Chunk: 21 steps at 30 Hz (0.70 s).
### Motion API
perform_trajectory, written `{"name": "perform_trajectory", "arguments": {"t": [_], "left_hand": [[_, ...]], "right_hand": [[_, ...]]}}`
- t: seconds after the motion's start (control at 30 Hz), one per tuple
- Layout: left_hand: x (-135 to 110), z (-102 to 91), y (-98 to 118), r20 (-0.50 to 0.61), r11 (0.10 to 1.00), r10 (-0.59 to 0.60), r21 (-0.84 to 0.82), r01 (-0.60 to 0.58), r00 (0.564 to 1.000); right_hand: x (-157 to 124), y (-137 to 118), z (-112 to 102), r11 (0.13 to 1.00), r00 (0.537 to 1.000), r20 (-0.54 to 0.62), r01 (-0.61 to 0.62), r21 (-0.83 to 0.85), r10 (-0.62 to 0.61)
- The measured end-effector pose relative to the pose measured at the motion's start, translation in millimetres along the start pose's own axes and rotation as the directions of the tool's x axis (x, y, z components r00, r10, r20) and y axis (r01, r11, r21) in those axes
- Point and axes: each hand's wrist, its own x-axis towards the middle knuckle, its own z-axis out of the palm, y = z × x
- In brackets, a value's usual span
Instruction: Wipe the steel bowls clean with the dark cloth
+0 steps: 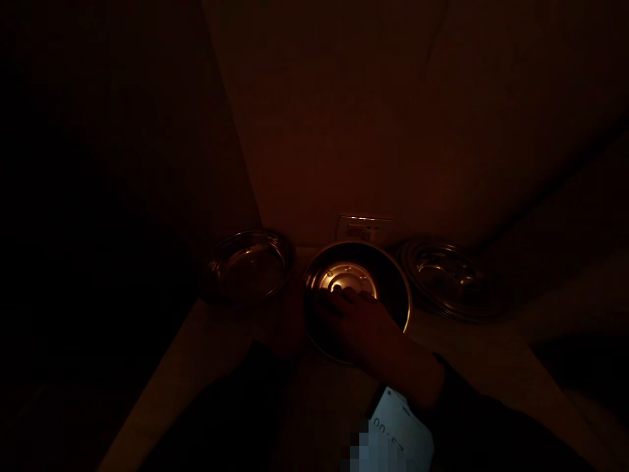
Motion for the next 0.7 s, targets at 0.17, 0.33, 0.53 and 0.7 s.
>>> {"name": "perform_trajectory", "arguments": {"t": [0.17,0.33,0.53,0.7], "left_hand": [[-2,0.5,14,0.084,1.0,-0.009,0.025,0.007,0.996],[-3,1.9,22,0.104,0.998,-0.055,-0.015,0.057,0.993],[1,4.5,5,0.108,0.999,-0.009,-0.031,0.013,0.994],[-1,0.2,-3,0.045,0.999,0.033,0.021,-0.034,0.998]], "right_hand": [[8,8,-3,0.958,0.965,-0.049,-0.262,-0.117,0.258],[8,25,-6,0.905,0.919,-0.018,-0.392,-0.167,0.394],[7,17,-2,0.988,0.989,-0.016,-0.147,-0.055,0.146],[1,5,3,0.997,0.999,0.02,0.03,0.068,-0.031]]}}
